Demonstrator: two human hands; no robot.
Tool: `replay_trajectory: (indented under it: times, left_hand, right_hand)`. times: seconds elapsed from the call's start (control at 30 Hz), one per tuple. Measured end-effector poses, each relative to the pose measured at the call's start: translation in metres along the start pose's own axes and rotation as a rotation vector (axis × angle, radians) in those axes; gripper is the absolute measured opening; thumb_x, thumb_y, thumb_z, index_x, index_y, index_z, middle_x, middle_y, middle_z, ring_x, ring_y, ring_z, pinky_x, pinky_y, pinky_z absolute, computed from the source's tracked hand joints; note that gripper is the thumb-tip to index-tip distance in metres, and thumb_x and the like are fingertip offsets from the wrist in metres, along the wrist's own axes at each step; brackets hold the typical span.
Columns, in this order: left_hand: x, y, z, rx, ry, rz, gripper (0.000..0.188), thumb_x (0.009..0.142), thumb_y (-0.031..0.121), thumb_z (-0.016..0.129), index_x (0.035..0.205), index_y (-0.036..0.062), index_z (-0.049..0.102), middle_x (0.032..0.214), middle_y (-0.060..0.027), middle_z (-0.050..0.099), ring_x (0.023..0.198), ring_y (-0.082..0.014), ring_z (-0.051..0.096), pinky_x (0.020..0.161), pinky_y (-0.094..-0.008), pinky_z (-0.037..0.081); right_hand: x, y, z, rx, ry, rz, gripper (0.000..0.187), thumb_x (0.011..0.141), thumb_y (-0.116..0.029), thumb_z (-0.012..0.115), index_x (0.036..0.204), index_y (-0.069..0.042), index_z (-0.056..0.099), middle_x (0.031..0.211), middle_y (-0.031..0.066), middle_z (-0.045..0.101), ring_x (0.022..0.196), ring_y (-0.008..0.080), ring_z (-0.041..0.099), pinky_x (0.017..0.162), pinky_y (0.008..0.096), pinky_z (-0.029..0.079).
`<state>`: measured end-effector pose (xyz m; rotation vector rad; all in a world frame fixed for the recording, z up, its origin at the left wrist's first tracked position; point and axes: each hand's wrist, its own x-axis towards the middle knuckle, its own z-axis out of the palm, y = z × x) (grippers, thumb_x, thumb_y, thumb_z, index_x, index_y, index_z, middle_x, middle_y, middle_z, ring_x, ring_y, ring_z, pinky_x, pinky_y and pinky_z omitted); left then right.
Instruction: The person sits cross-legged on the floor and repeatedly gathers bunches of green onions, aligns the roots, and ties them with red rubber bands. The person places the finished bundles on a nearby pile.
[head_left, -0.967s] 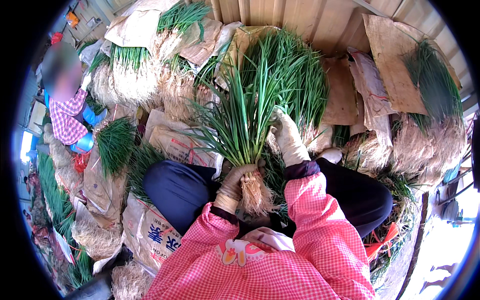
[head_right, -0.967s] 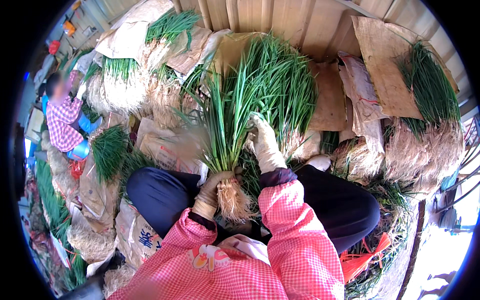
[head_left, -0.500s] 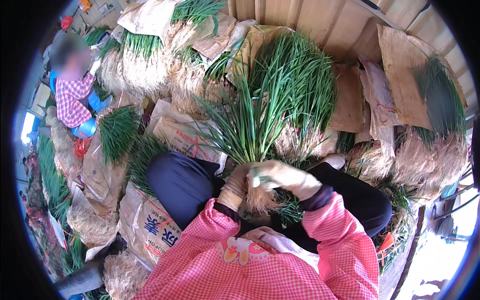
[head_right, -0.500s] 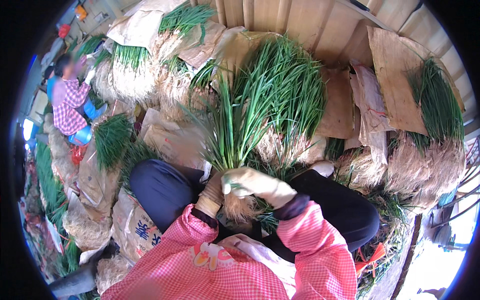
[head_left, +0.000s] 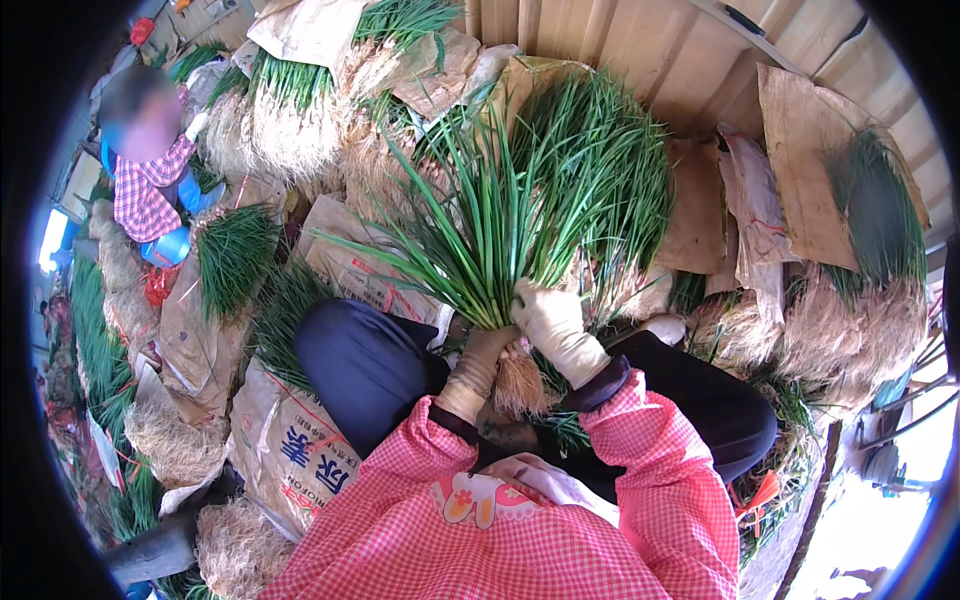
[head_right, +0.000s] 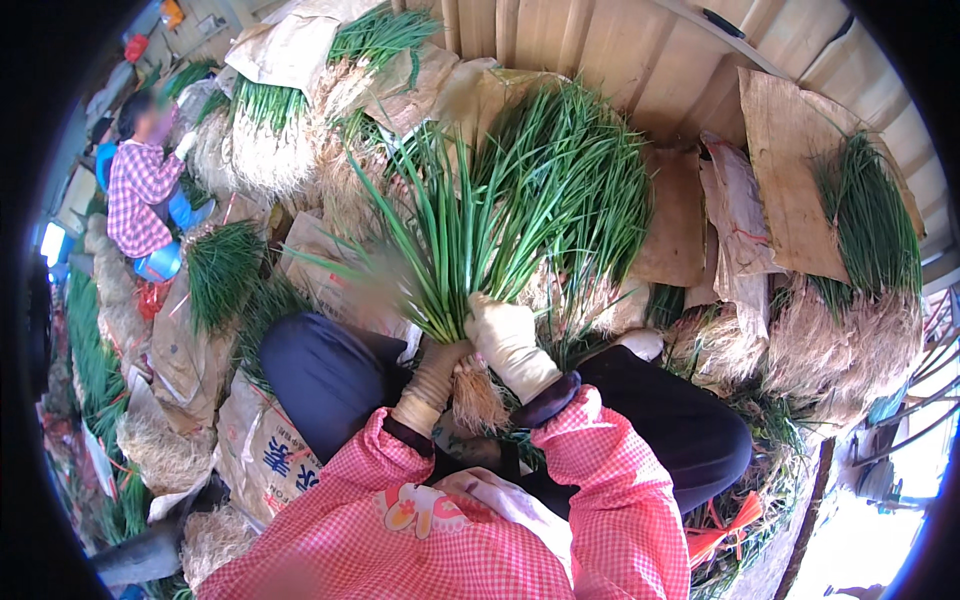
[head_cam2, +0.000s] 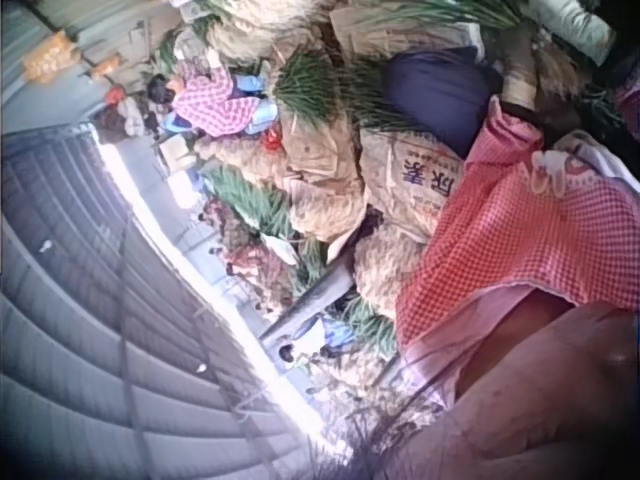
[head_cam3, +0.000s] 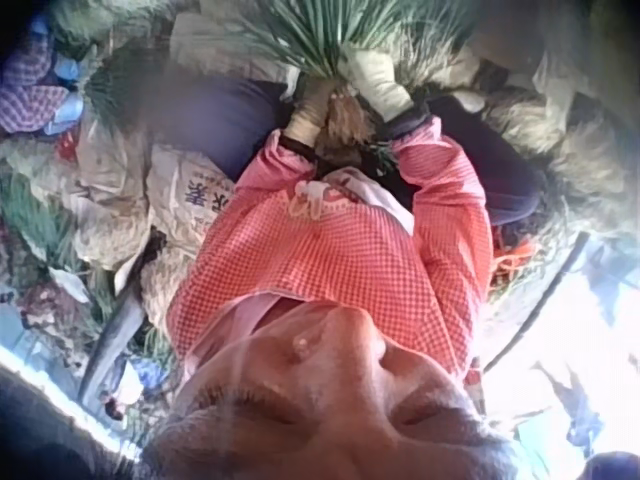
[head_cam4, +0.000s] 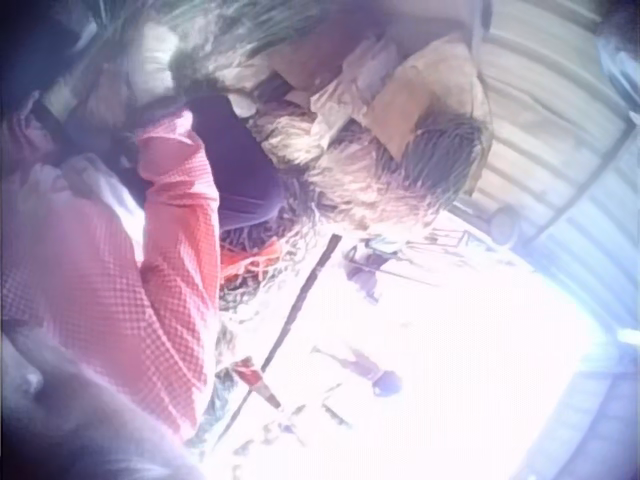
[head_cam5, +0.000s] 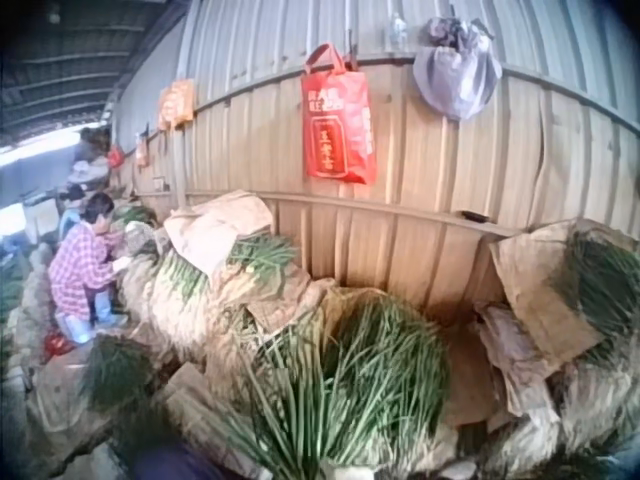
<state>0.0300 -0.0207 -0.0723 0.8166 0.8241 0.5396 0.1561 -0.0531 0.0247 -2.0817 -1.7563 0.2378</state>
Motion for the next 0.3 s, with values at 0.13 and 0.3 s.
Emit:
replay_trajectory:
  times: [0.13, 0.3]
  left_hand:
    - [-0.022, 0.035, 0.012, -0.144, -0.073, -0.098, 0.019, 0.070, 0.010, 0.066, 0.085, 0.0002, 0.062, 0.067, -0.0044, 0.061, 0.051, -0.0110, 0.056, 0.041, -0.0190, 0.038]
    - [-0.068, 0.119, 0.008, -0.404, -0.283, -0.088, 0.033, 0.074, 0.016, 0.066, 0.103, 0.0013, 0.058, 0.089, -0.0065, 0.063, 0.076, -0.0156, 0.061, 0.068, -0.0260, 0.052]
  right_hand:
    - [0.003, 0.002, -0.036, 0.976, 0.340, 0.174, 0.015, 0.084, -0.015, 0.052, 0.091, -0.003, 0.057, 0.072, 0.0095, 0.060, 0.060, 0.0228, 0.058, 0.057, 0.0366, 0.048]
    - [0.023, 0.099, -0.052, 1.388, 0.275, 0.219, 0.021, 0.090, -0.020, 0.051, 0.103, -0.005, 0.058, 0.095, 0.0088, 0.063, 0.077, 0.0161, 0.059, 0.069, 0.0291, 0.049]
